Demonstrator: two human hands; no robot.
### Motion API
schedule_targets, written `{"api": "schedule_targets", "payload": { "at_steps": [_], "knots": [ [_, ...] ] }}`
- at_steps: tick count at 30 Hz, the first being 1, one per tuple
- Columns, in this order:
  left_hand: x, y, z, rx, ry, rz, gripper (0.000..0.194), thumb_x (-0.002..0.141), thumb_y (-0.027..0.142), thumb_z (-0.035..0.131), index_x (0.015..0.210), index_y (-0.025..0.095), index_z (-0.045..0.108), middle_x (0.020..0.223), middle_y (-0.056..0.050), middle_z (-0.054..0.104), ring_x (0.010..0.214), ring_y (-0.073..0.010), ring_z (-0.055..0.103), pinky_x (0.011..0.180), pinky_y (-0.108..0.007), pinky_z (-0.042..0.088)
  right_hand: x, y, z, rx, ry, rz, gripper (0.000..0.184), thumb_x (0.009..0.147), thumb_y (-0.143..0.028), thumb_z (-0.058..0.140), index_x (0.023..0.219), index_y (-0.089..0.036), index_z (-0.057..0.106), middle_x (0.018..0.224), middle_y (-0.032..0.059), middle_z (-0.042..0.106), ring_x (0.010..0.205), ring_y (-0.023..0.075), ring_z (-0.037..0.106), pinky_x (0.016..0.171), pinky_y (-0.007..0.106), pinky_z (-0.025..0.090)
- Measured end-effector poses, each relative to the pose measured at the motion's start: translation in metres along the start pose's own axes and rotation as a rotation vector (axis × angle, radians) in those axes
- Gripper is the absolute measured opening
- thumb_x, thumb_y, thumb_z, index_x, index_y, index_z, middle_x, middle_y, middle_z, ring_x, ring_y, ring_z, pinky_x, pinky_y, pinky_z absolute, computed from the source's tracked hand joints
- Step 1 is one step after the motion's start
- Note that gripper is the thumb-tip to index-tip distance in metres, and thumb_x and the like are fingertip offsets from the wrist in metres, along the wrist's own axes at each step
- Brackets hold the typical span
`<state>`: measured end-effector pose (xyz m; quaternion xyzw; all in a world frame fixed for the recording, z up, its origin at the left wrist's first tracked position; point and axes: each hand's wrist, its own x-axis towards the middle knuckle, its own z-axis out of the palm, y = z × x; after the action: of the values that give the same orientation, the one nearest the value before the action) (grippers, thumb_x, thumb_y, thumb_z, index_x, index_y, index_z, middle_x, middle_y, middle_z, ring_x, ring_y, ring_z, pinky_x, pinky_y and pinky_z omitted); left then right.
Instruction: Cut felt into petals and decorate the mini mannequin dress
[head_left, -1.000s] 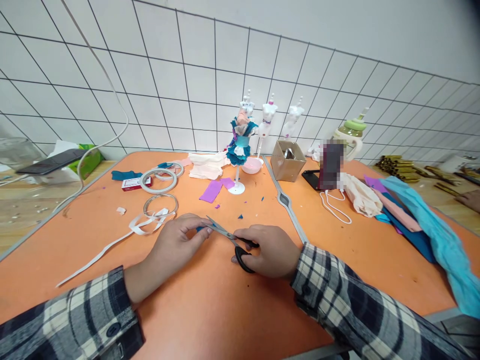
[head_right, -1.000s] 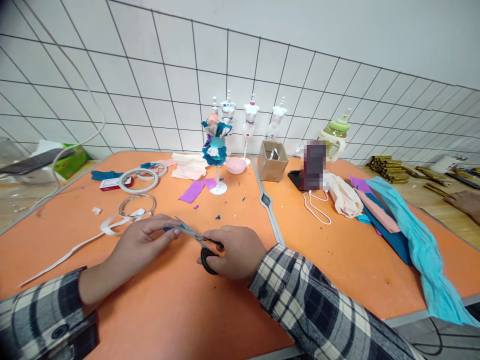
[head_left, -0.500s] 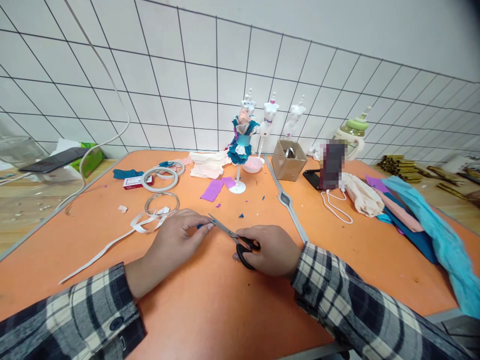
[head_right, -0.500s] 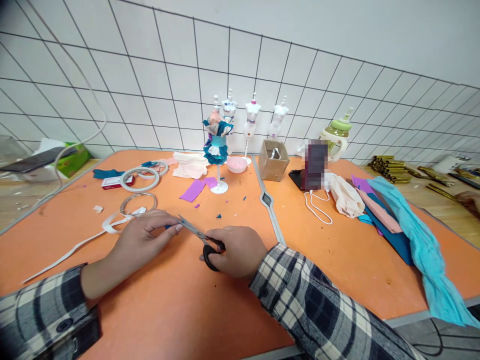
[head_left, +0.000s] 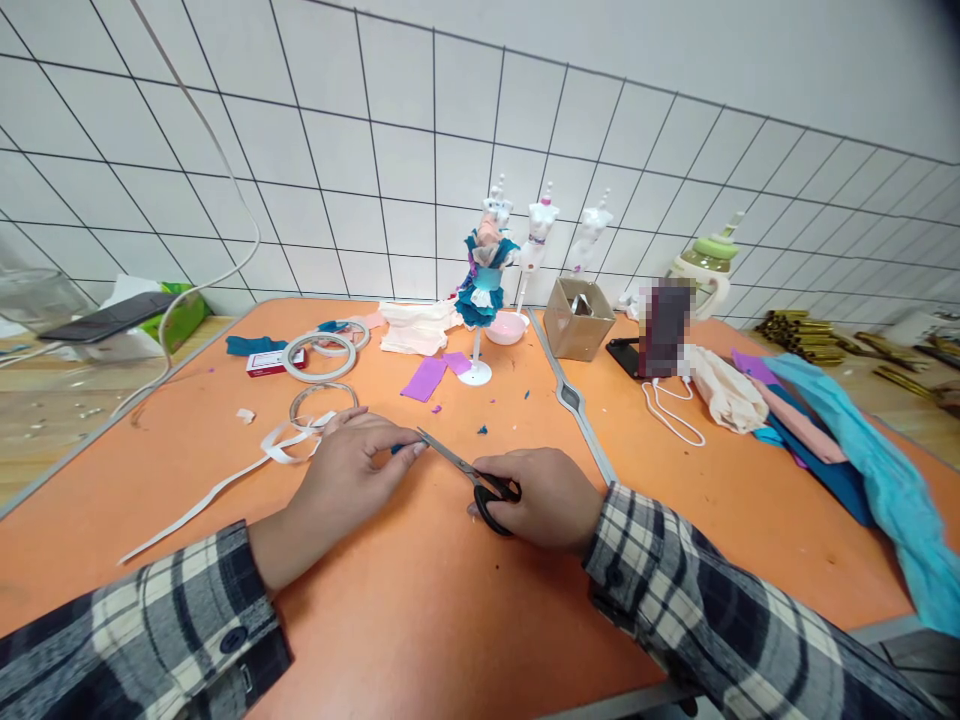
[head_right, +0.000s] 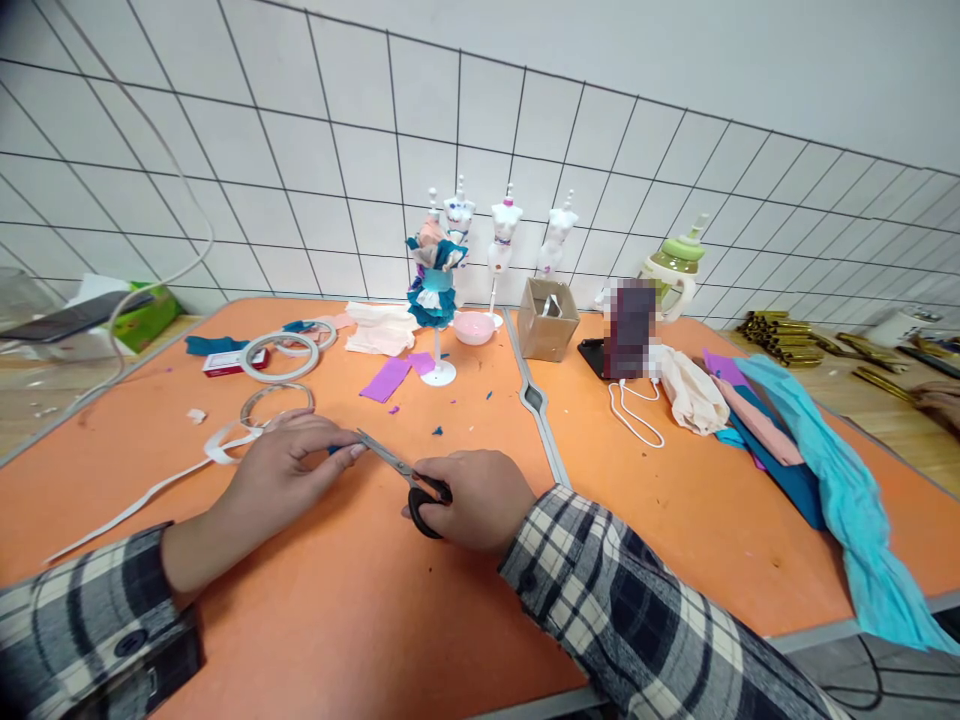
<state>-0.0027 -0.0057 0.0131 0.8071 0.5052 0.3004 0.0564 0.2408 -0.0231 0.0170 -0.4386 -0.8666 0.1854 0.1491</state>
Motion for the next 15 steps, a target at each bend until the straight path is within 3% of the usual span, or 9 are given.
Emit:
{"api": "schedule_targets", "payload": {
  "at_steps": [6,11,15],
  "knots": [
    [0.002,0.001,0.0,-0.03,0.009,-0.028,0.025,0.084,0.038,0.055,0.081,0.024,0.076,0.078,-0.003,0.077,0.076,-0.022,0.067,0.081,-0.038,0.048,0.001,0.002,0.0,0.039,0.022,0.018,0.013,0.084,-0.036,0.065,0.085,-0.023,0.066,0.076,-0.001,0.067,0.069,0.0137,0.057,0.059,0.024,0.029],
    [0.001,0.003,0.002,-0.191,-0.038,-0.06,0.029,0.086,0.04,0.054,0.082,0.022,0.076,0.076,-0.003,0.076,0.073,-0.0197,0.068,0.071,-0.031,0.052,0.006,0.013,0.0,0.064,0.149,0.219,0.036,0.078,-0.038,0.072,0.109,-0.025,0.062,0.08,-0.0009,0.068,0.07,0.0154,0.06,0.06,0.024,0.034],
    [-0.001,0.004,0.003,-0.265,-0.084,-0.025,0.028,0.089,0.039,0.054,0.094,0.023,0.077,0.083,-0.004,0.076,0.078,-0.0193,0.069,0.073,-0.03,0.053,0.009,0.025,-0.005,-0.068,0.128,0.28,0.029,0.075,-0.047,0.073,0.09,-0.022,0.067,0.084,0.0038,0.064,0.075,0.017,0.059,0.06,0.025,0.034]
  ]
}}
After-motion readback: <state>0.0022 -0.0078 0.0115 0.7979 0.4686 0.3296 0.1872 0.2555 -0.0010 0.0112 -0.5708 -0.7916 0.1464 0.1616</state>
